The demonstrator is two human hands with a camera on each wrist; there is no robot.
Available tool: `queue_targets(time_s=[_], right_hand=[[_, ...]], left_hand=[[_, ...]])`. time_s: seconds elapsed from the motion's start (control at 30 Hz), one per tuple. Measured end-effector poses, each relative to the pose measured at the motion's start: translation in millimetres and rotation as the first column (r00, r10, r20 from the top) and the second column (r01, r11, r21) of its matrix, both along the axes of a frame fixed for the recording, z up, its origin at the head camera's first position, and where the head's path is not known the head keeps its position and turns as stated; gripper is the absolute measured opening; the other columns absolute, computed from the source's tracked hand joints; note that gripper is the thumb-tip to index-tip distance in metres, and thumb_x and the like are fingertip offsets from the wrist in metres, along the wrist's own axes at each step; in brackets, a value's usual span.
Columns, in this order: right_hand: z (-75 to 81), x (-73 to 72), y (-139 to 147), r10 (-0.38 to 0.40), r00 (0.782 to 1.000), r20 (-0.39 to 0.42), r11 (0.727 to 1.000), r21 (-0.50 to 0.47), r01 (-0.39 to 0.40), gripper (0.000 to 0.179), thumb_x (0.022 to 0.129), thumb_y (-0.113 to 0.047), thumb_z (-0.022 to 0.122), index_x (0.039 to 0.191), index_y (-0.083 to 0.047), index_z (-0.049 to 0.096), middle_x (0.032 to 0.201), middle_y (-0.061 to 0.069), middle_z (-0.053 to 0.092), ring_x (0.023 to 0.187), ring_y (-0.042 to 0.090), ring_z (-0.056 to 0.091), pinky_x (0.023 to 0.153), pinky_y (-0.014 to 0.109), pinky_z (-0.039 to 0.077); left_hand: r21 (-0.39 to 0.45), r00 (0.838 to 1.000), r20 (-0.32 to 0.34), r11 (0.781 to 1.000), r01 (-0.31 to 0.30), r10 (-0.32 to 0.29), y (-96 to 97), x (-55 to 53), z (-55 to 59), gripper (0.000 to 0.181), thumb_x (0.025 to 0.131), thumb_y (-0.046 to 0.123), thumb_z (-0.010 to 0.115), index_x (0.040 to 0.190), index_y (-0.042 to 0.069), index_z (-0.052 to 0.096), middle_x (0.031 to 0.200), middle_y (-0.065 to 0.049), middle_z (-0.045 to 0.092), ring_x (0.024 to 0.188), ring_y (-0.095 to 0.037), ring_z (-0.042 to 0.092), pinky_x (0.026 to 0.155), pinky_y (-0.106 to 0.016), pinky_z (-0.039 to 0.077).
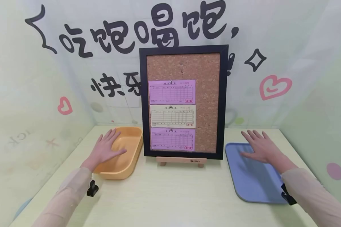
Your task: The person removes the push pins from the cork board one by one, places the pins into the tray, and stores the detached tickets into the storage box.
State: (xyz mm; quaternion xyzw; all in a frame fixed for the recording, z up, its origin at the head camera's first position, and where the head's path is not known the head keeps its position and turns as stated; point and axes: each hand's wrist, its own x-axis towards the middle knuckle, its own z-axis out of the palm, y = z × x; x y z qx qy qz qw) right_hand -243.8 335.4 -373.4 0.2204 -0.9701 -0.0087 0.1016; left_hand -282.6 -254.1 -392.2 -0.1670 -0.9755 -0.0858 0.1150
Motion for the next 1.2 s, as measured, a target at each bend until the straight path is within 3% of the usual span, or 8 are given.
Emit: queue_targets(time_s=[0.23, 0.67, 0.93, 1.2], right_hand=[[3.0, -1.3, -1, 0.019, 1.000, -0.021, 1.000, -0.006, -0.019, 0.080, 0.074, -0.046, 0.067, 0.130, 0.005, 0.040, 0.129, 0.034, 0.040, 0.118, 0.048, 0.035, 0.095, 0.063, 0.024], [7.2, -0.2, -5, 0.074, 0.993, -0.092, 0.997, -0.013, -0.075, 0.078, 0.072, -0.043, 0.070, 0.128, 0.005, 0.043, 0.125, 0.031, 0.045, 0.114, 0.045, 0.040, 0.091, 0.062, 0.030], [14.7, -3.1, -9, 0.104, 0.986, -0.132, 0.994, -0.001, -0.106, 0.077, 0.071, -0.042, 0.070, 0.126, 0.007, 0.044, 0.123, 0.031, 0.047, 0.112, 0.045, 0.043, 0.090, 0.060, 0.034], [22.8, -3.9, -12, 0.104, 0.987, -0.122, 0.994, -0.020, -0.108, 0.078, 0.073, -0.041, 0.070, 0.128, 0.007, 0.043, 0.125, 0.029, 0.047, 0.112, 0.044, 0.043, 0.092, 0.058, 0.033]], left_hand=[[0.126, 0.999, -0.034, 0.992, 0.021, -0.017, 18.5, -4.0, 16.0, 0.087, 0.078, 0.057, 0.056, 0.142, 0.004, 0.028, 0.146, -0.020, 0.023, 0.133, -0.036, 0.021, 0.106, -0.057, 0.016], [0.268, 0.997, -0.070, 0.962, 0.045, -0.027, 53.0, -15.0, 41.8, 0.085, 0.078, 0.055, 0.059, 0.144, 0.013, 0.025, 0.148, -0.010, 0.023, 0.134, -0.030, 0.021, 0.107, -0.051, 0.021], [0.321, 0.995, -0.090, 0.944, 0.076, -0.049, 70.0, -23.0, 57.9, 0.082, 0.081, 0.048, 0.060, 0.145, 0.014, 0.021, 0.148, -0.010, 0.025, 0.133, -0.030, 0.025, 0.107, -0.047, 0.023], [0.361, 0.991, -0.126, 0.929, 0.082, -0.039, 88.5, -33.5, 83.4, 0.086, 0.079, 0.051, 0.060, 0.145, 0.015, 0.019, 0.147, -0.009, 0.026, 0.131, -0.030, 0.030, 0.104, -0.046, 0.028]])
